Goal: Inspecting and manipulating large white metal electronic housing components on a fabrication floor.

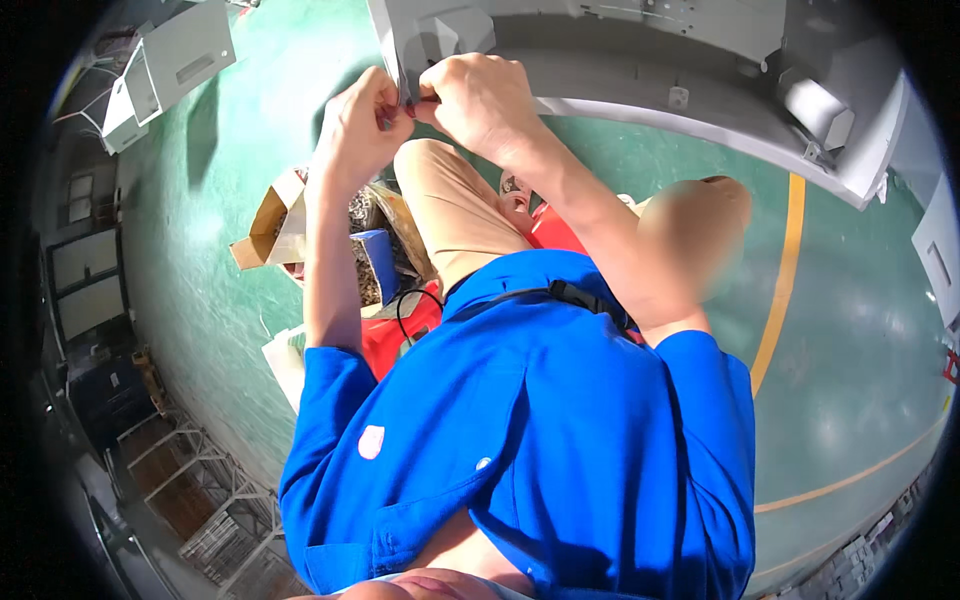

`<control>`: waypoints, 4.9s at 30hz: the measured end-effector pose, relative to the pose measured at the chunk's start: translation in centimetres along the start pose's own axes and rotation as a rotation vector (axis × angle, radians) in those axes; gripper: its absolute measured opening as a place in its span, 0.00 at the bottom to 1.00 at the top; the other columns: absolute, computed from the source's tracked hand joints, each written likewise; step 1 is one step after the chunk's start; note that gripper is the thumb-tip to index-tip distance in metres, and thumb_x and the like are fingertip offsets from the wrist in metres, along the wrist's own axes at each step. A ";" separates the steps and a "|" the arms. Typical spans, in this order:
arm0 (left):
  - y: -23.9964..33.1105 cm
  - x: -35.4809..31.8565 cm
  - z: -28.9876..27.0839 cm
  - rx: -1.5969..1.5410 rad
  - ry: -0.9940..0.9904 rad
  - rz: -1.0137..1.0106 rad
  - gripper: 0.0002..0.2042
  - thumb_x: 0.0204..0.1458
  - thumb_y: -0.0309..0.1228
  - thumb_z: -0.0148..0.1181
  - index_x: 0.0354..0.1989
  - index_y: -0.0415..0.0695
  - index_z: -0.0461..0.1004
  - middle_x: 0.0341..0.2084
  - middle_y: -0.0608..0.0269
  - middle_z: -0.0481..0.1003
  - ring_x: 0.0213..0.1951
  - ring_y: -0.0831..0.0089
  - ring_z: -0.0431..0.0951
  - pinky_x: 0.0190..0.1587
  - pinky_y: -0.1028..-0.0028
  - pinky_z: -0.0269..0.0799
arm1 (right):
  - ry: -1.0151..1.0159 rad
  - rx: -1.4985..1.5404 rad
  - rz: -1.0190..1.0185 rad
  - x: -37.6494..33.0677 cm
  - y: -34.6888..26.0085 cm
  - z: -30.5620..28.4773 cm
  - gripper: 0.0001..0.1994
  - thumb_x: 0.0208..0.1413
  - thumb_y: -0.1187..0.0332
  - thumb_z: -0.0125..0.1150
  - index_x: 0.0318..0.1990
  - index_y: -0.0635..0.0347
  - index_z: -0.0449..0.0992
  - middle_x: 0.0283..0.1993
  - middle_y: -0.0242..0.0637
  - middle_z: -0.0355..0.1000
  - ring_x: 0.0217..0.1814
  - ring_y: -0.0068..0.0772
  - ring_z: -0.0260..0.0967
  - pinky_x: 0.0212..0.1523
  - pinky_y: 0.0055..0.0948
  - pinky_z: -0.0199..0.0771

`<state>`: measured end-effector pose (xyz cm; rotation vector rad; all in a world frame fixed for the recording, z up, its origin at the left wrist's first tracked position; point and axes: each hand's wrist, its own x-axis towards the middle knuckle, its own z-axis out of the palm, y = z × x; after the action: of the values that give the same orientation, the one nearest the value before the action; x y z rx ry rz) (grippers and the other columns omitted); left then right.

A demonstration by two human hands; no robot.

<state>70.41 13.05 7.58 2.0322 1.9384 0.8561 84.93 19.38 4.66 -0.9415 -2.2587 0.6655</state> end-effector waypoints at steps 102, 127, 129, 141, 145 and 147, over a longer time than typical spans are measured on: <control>-2.0 0.3 3.1 0.032 0.794 0.157 0.18 0.44 0.17 0.49 0.46 0.42 0.70 0.53 0.54 0.65 0.60 0.52 0.59 0.57 0.61 0.58 | 0.686 -0.102 -0.167 1.5 15.5 -8.5 0.18 0.53 0.61 0.55 0.48 0.63 0.71 0.48 0.45 0.70 0.52 0.39 0.66 0.53 0.34 0.62; 2.8 4.3 6.8 -0.007 0.598 0.264 0.10 0.45 0.20 0.54 0.37 0.43 0.73 0.35 0.60 0.75 0.49 0.63 0.70 0.57 0.60 0.57 | 0.214 0.628 0.220 2.2 15.0 -10.5 0.13 0.46 0.68 0.65 0.38 0.68 0.77 0.26 0.34 0.74 0.22 0.18 0.67 0.23 0.17 0.66; 3.9 4.7 7.4 -0.011 0.575 0.316 0.13 0.42 0.20 0.55 0.39 0.43 0.72 0.36 0.60 0.74 0.51 0.60 0.69 0.57 0.58 0.57 | 0.208 0.606 0.247 1.7 14.0 -10.4 0.13 0.44 0.69 0.66 0.36 0.68 0.77 0.25 0.35 0.74 0.20 0.17 0.67 0.21 0.17 0.67; 3.0 2.0 7.3 0.031 0.588 0.272 0.14 0.43 0.20 0.54 0.41 0.43 0.71 0.35 0.61 0.73 0.41 0.65 0.72 0.59 0.57 0.53 | 0.290 0.272 0.031 4.4 8.8 -9.7 0.51 0.23 0.54 0.78 0.58 0.66 0.56 0.57 0.46 0.60 0.51 0.35 0.64 0.48 0.34 0.66; 1.6 1.9 7.0 -0.020 0.611 0.242 0.13 0.44 0.19 0.53 0.40 0.43 0.72 0.33 0.61 0.72 0.41 0.64 0.71 0.60 0.56 0.51 | 0.468 0.153 -0.134 8.4 8.1 -10.6 0.54 0.26 0.52 0.76 0.62 0.66 0.51 0.61 0.48 0.54 0.58 0.43 0.58 0.55 0.38 0.62; 1.1 2.1 6.6 -0.025 0.622 0.249 0.13 0.44 0.19 0.53 0.40 0.43 0.72 0.33 0.60 0.72 0.42 0.64 0.71 0.60 0.55 0.51 | 0.532 0.081 -0.186 10.7 8.9 -11.3 0.55 0.26 0.52 0.76 0.62 0.67 0.50 0.60 0.49 0.55 0.59 0.42 0.58 0.55 0.36 0.62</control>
<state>74.75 16.49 3.38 2.1994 1.9355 1.7329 90.59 35.41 10.39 -0.7486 -1.8016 0.3653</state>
